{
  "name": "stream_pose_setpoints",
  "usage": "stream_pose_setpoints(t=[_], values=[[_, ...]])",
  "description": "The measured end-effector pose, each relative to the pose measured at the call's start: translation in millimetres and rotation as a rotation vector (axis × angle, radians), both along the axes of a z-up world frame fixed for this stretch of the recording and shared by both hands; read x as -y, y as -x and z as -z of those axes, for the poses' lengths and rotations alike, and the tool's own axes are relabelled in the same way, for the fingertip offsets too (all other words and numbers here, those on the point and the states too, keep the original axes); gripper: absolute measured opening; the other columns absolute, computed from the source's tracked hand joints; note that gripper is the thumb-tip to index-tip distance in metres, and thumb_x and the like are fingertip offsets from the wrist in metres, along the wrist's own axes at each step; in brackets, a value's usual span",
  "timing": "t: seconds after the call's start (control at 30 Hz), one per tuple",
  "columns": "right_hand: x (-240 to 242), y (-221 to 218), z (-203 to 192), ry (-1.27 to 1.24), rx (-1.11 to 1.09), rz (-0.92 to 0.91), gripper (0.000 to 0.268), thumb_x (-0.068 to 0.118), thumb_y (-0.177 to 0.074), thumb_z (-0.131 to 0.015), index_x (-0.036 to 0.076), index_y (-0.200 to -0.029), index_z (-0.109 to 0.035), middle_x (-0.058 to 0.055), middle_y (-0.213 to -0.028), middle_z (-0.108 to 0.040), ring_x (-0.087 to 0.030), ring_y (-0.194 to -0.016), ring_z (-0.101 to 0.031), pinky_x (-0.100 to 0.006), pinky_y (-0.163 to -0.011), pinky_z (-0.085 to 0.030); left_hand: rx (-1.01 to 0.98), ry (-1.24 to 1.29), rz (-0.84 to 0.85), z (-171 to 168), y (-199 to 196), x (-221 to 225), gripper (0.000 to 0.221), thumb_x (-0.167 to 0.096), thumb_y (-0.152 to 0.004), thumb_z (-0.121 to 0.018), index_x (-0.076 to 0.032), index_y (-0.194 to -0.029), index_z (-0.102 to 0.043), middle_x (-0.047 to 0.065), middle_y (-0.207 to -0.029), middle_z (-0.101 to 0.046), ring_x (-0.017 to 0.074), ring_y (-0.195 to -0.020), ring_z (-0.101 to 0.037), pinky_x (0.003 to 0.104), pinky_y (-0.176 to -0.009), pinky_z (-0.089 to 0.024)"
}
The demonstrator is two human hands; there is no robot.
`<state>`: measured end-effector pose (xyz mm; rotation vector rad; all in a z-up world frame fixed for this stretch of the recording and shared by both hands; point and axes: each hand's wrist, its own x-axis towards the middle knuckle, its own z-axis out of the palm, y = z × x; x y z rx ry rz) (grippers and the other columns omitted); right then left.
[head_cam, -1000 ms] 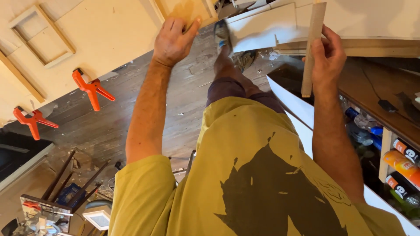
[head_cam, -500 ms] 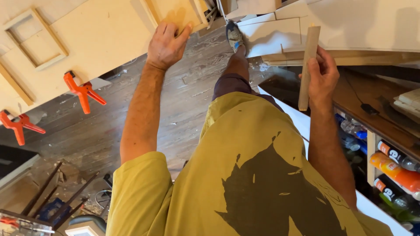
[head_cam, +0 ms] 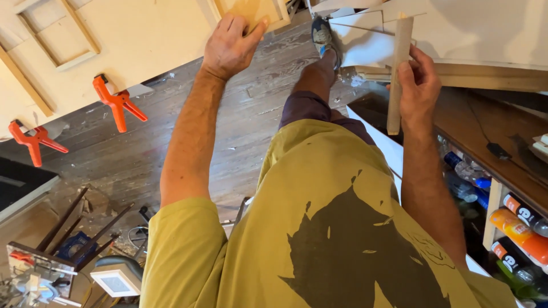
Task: Hand-sanding small wooden frames using a sanding block on a workbench
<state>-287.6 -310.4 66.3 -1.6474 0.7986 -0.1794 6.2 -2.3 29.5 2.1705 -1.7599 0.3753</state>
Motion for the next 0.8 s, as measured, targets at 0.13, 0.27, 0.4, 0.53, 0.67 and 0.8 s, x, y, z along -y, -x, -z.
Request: stream_pose_setpoints(t=[0.13, 0.27, 0.4, 0.53, 0.67, 0.8], values=[[-5.3, -2.1, -3.9, -0.016, -0.033, 0.069, 0.042, 0.027, -0.108, -0.061, 0.007, -0.144, -0.058, -0.013, -0.113, -0.071, -0.018, -0.085, -0.066, -0.030, -0.064, -0.063, -0.026, 0.014, 0.013, 1.7, -2.5, -0.8, 0.022, -0.006, -0.105, -0.059, -0.005, -0.126, -0.065, 0.005, -0.083, -0.038, 0.0217, -0.073, -0.041, 0.034, -0.061, -0.044], [-8.9, -1.8, -1.2, -0.058, -0.112, 0.169, 0.043, 0.029, -0.104, -0.061, 0.009, -0.142, -0.061, -0.010, -0.109, -0.070, -0.015, -0.078, -0.061, -0.028, -0.060, -0.061, -0.002, 0.015, -0.006, 10.1, -4.1, -3.1, 0.022, -0.014, -0.106, -0.068, -0.009, -0.128, -0.067, 0.004, -0.084, -0.040, 0.0207, -0.073, -0.042, 0.033, -0.059, -0.047], [-15.4, -2.4, 3.8, -0.067, -0.165, 0.177, 0.043, 0.027, -0.104, -0.060, 0.011, -0.143, -0.059, -0.009, -0.114, -0.070, -0.016, -0.087, -0.065, -0.030, -0.064, -0.064, 0.006, 0.017, 0.016, 6.5, -5.2, -1.1, 0.022, -0.009, -0.106, -0.060, -0.009, -0.127, -0.066, 0.004, -0.082, -0.038, 0.0209, -0.071, -0.041, 0.033, -0.059, -0.045], [-20.6, -2.2, 19.0, -0.071, -0.105, 0.183, 0.045, 0.032, -0.105, -0.064, 0.010, -0.144, -0.060, -0.009, -0.108, -0.068, -0.015, -0.083, -0.063, -0.030, -0.064, -0.064, -0.020, 0.047, 0.012, 9.1, -8.1, -3.0, 0.021, -0.011, -0.107, -0.062, -0.008, -0.128, -0.066, 0.004, -0.083, -0.040, 0.0208, -0.071, -0.042, 0.033, -0.058, -0.046], [-25.5, -6.5, 18.7, -0.082, -0.087, 0.161, 0.044, 0.030, -0.107, -0.063, 0.009, -0.145, -0.057, -0.012, -0.114, -0.068, -0.018, -0.091, -0.065, -0.031, -0.066, -0.066, 0.013, 0.010, 0.000, 9.1, -8.0, -4.0, 0.022, -0.020, -0.109, -0.064, -0.011, -0.129, -0.066, 0.004, -0.084, -0.042, 0.0218, -0.072, -0.045, 0.034, -0.060, -0.048], [-23.6, -9.6, 14.2, -0.047, -0.125, 0.149, 0.044, 0.031, -0.106, -0.062, 0.010, -0.144, -0.058, -0.009, -0.110, -0.068, -0.016, -0.087, -0.065, -0.031, -0.065, -0.066, -0.007, 0.026, 0.018, 12.4, -7.2, -5.3, 0.023, -0.019, -0.110, -0.064, -0.009, -0.131, -0.064, 0.003, -0.082, -0.039, 0.0201, -0.072, -0.041, 0.032, -0.059, -0.045]])
